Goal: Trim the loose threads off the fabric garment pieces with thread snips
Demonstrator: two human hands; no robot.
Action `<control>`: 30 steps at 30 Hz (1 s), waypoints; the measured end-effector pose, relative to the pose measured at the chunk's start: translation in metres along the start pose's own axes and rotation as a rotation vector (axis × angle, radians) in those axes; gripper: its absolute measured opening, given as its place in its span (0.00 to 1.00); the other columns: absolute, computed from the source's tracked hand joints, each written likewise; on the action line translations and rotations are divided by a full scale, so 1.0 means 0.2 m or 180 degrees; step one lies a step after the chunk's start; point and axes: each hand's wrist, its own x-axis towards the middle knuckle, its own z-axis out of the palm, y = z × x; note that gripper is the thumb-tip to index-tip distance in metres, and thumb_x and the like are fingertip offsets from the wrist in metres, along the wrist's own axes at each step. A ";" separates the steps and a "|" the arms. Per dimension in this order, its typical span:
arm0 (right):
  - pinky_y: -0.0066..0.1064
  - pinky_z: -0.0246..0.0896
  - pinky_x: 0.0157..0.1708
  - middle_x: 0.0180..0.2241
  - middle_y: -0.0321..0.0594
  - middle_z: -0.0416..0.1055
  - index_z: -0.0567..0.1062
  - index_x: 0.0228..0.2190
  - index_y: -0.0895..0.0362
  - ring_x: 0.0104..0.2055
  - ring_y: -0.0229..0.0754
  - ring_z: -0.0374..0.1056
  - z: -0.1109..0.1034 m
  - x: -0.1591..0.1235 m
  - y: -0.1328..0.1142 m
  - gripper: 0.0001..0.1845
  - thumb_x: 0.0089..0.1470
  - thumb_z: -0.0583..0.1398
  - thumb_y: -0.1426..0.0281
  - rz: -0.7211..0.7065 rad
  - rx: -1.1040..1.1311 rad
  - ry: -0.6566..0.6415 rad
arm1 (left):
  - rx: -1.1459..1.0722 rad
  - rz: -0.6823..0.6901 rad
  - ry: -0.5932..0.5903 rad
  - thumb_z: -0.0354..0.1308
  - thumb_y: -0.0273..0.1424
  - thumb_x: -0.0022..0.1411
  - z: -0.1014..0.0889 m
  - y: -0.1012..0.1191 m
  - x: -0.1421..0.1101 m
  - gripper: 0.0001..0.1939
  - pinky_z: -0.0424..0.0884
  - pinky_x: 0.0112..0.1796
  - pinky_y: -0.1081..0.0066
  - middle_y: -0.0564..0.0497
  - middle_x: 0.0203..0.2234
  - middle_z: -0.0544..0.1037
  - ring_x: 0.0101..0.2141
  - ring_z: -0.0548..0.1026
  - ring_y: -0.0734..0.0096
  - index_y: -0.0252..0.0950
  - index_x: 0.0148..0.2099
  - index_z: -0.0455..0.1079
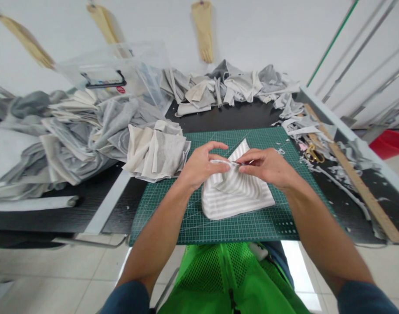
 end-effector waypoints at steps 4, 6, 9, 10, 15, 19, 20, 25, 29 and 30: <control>0.36 0.71 0.39 0.40 0.44 0.82 0.87 0.37 0.53 0.39 0.46 0.77 0.01 0.00 0.02 0.12 0.51 0.72 0.62 -0.0068 -0.0177 0.0005 | -0.0010 0.0100 0.0070 0.75 0.31 0.48 0.00 -0.01 0.01 0.32 0.74 0.34 0.71 0.46 0.33 0.85 0.30 0.81 0.67 0.34 0.56 0.71; 0.37 0.72 0.40 0.41 0.43 0.82 0.87 0.38 0.52 0.40 0.47 0.77 0.03 0.01 0.02 0.12 0.51 0.72 0.62 -0.0128 -0.0263 0.0096 | -0.0029 0.0130 0.0071 0.74 0.30 0.49 0.00 -0.01 0.01 0.31 0.74 0.34 0.71 0.46 0.33 0.85 0.30 0.81 0.68 0.34 0.55 0.71; 0.38 0.73 0.41 0.40 0.42 0.82 0.87 0.38 0.51 0.40 0.47 0.77 0.04 0.00 0.02 0.11 0.51 0.72 0.63 -0.0200 -0.0386 0.0243 | -0.0041 0.0158 0.0074 0.73 0.29 0.49 0.00 -0.01 0.01 0.30 0.74 0.34 0.71 0.46 0.34 0.85 0.30 0.82 0.68 0.34 0.54 0.72; 0.38 0.73 0.41 0.40 0.42 0.82 0.87 0.38 0.51 0.40 0.47 0.77 0.05 0.00 0.02 0.11 0.51 0.72 0.63 -0.0213 -0.0415 0.0275 | -0.0034 0.0166 0.0077 0.73 0.28 0.49 0.00 -0.01 0.01 0.30 0.74 0.35 0.71 0.46 0.34 0.85 0.31 0.82 0.68 0.34 0.54 0.72; 0.38 0.72 0.41 0.39 0.43 0.82 0.87 0.38 0.51 0.41 0.47 0.77 0.07 0.00 0.00 0.10 0.52 0.72 0.64 -0.0308 -0.0418 0.0363 | 0.0029 0.0200 0.0102 0.72 0.27 0.49 0.01 -0.02 0.01 0.29 0.74 0.36 0.70 0.46 0.34 0.85 0.31 0.82 0.67 0.34 0.55 0.72; 0.38 0.72 0.40 0.39 0.43 0.82 0.87 0.37 0.51 0.41 0.47 0.77 0.07 -0.01 -0.01 0.09 0.53 0.72 0.64 -0.0319 -0.0390 0.0365 | 0.0087 0.0212 0.0159 0.71 0.27 0.49 0.02 -0.01 0.01 0.30 0.75 0.36 0.69 0.46 0.33 0.85 0.32 0.82 0.66 0.34 0.55 0.71; 0.37 0.72 0.40 0.39 0.43 0.82 0.87 0.37 0.51 0.40 0.47 0.77 0.07 -0.01 -0.01 0.09 0.53 0.72 0.64 -0.0315 -0.0389 0.0363 | 0.0106 0.0217 0.0170 0.71 0.27 0.49 0.02 -0.01 0.01 0.30 0.75 0.37 0.69 0.46 0.33 0.85 0.32 0.83 0.66 0.34 0.56 0.71; 0.37 0.71 0.39 0.39 0.42 0.83 0.87 0.36 0.51 0.39 0.46 0.77 0.06 -0.01 -0.01 0.08 0.53 0.71 0.64 -0.0297 -0.0387 0.0366 | 0.0192 0.0254 0.0196 0.71 0.27 0.50 0.02 -0.02 0.01 0.30 0.76 0.36 0.69 0.46 0.33 0.85 0.33 0.83 0.65 0.34 0.56 0.71; 0.38 0.71 0.40 0.39 0.42 0.83 0.87 0.36 0.51 0.40 0.46 0.78 0.06 -0.01 -0.01 0.07 0.53 0.71 0.65 -0.0276 -0.0385 0.0361 | 0.0267 0.0262 0.0208 0.71 0.28 0.50 0.02 -0.03 0.01 0.30 0.76 0.35 0.69 0.46 0.34 0.85 0.32 0.83 0.64 0.35 0.56 0.72; 0.38 0.71 0.40 0.39 0.41 0.83 0.87 0.36 0.51 0.40 0.46 0.78 0.07 -0.01 -0.01 0.07 0.53 0.71 0.65 -0.0272 -0.0382 0.0368 | 0.0285 0.0267 0.0211 0.72 0.28 0.50 0.01 -0.03 0.01 0.30 0.75 0.34 0.70 0.46 0.34 0.85 0.32 0.83 0.64 0.35 0.56 0.72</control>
